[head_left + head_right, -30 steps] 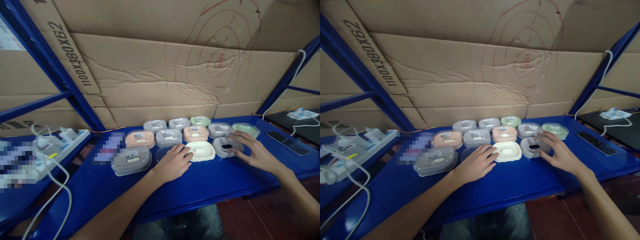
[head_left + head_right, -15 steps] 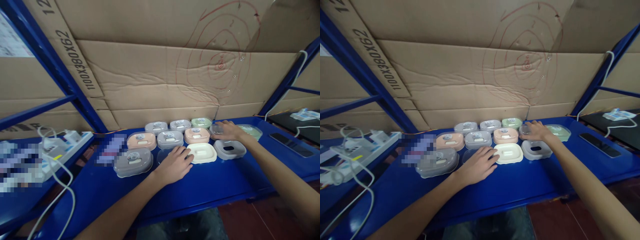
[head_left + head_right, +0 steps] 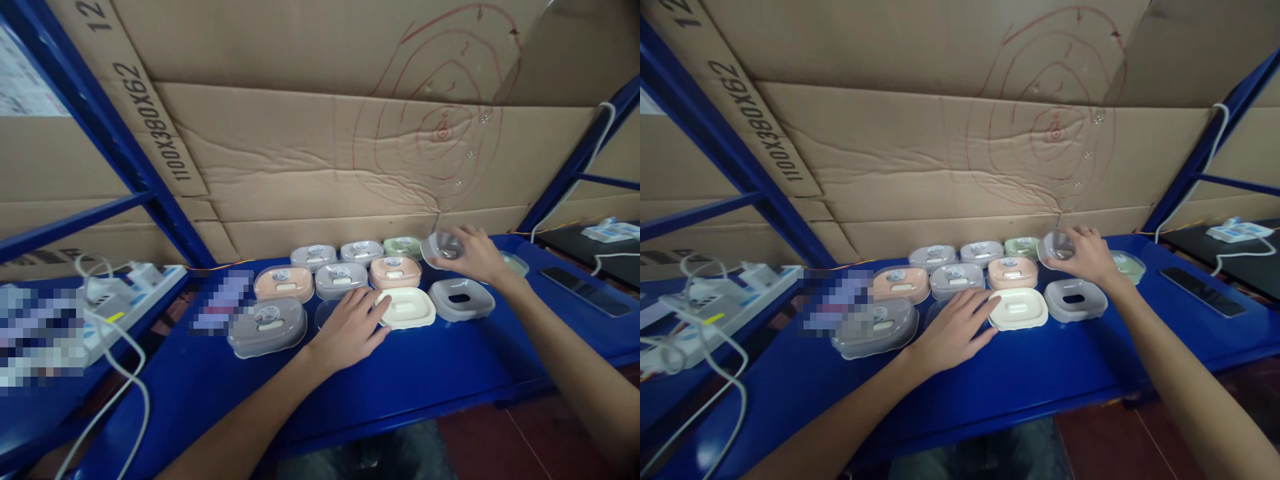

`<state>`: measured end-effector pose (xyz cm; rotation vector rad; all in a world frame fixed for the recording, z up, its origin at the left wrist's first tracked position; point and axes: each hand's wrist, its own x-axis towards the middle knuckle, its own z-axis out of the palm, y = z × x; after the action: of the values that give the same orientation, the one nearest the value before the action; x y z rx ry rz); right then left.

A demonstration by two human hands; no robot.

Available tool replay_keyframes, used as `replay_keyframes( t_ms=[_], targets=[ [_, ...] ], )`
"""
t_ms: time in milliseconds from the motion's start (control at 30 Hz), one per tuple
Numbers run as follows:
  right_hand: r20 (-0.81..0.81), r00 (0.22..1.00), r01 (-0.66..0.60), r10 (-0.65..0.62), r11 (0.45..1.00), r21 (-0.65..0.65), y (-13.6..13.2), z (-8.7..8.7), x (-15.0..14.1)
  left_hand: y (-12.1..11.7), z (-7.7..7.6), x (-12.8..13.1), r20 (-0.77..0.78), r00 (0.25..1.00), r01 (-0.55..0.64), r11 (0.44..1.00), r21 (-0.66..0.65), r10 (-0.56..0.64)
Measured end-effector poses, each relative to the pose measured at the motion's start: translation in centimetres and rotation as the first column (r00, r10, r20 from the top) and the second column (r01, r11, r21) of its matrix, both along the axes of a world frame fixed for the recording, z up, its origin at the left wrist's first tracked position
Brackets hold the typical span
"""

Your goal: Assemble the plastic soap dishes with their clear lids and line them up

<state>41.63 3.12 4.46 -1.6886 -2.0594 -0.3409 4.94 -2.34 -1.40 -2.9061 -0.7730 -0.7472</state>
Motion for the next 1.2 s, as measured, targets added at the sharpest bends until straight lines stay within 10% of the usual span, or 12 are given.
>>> replay_keyframes(
  t_ms=[233,433,567,800,1033,1133,1200],
  targets=[
    [-0.240,0.941,-0.235,0.240,0.971,0.052,-4.4,2.8,-9.0,-0.3,0.6,0.2,0.441,0.864,-0.088,0.937,-0.339,0.241],
    [-0.261,0.865,-0.459,0.430,0.887,-0.059,-6.1,2.4,-16.4,0.0,1.0,-0.2,0.551,0.800,-0.016,0.925,-0.379,0.239],
    [-0.304,0.827,-0.512,0.474,0.857,-0.057,-5.0,2.1,-16.9,0.4,1.6,-0.7,0.616,0.730,-0.010,0.905,-0.426,0.297],
    [-0.669,0.490,-0.741,0.560,0.672,0.020,-2.7,1.6,-14.2,1.1,2.2,-1.2,0.689,0.635,0.156,0.815,-0.557,0.350],
    [-0.924,0.291,-0.559,0.249,0.828,0.048,-1.4,-0.7,-14.5,1.7,3.1,-2.2,0.666,0.632,0.144,0.784,-0.604,0.397],
    [-0.980,0.150,-0.456,0.128,0.889,0.047,-0.7,-1.1,-14.2,2.6,4.1,-3.2,0.744,0.484,0.128,0.804,-0.581,0.461],
    [-0.966,0.215,-0.414,0.145,0.909,0.045,-0.8,-0.9,-14.0,3.5,4.5,-4.0,0.815,0.314,0.064,0.846,-0.529,0.486]
  ],
)
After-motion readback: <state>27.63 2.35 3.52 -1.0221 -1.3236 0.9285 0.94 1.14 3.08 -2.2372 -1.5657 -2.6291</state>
